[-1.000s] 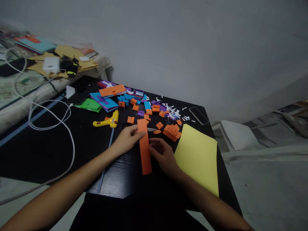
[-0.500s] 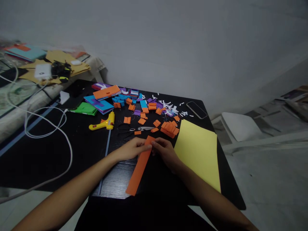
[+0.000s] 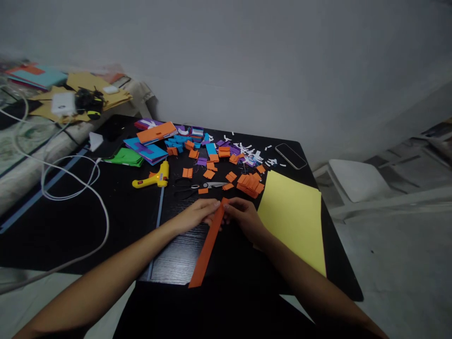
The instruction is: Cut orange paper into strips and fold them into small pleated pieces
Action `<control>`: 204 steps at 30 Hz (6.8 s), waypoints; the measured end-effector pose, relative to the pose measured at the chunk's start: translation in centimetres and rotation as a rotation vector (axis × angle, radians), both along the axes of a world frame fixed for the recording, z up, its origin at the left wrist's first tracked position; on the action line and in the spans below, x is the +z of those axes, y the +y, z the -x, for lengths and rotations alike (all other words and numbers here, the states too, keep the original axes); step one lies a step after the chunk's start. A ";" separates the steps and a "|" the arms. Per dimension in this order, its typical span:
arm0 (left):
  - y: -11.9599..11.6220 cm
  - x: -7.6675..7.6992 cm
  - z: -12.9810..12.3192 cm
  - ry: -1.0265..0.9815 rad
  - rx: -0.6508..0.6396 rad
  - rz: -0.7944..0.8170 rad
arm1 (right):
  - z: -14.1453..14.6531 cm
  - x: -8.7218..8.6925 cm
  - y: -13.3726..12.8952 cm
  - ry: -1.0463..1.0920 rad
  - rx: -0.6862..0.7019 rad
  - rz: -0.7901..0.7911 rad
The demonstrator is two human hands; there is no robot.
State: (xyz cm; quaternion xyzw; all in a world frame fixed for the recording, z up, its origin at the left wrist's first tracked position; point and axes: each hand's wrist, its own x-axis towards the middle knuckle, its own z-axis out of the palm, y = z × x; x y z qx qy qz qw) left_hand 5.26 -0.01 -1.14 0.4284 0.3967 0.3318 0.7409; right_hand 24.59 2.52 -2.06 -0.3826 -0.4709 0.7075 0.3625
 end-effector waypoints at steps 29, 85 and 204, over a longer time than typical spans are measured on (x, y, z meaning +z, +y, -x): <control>-0.8 1.1 -0.4 0.259 0.069 -0.200 | -0.2 0.3 -0.5 -0.045 -0.014 -0.143; -0.9 1.2 -0.2 0.289 0.116 -0.316 | -0.5 0.4 -1.5 -0.165 0.004 -0.337; -0.1 1.2 0.3 0.173 0.139 -0.274 | -0.3 0.0 -1.5 -0.125 -0.120 -0.472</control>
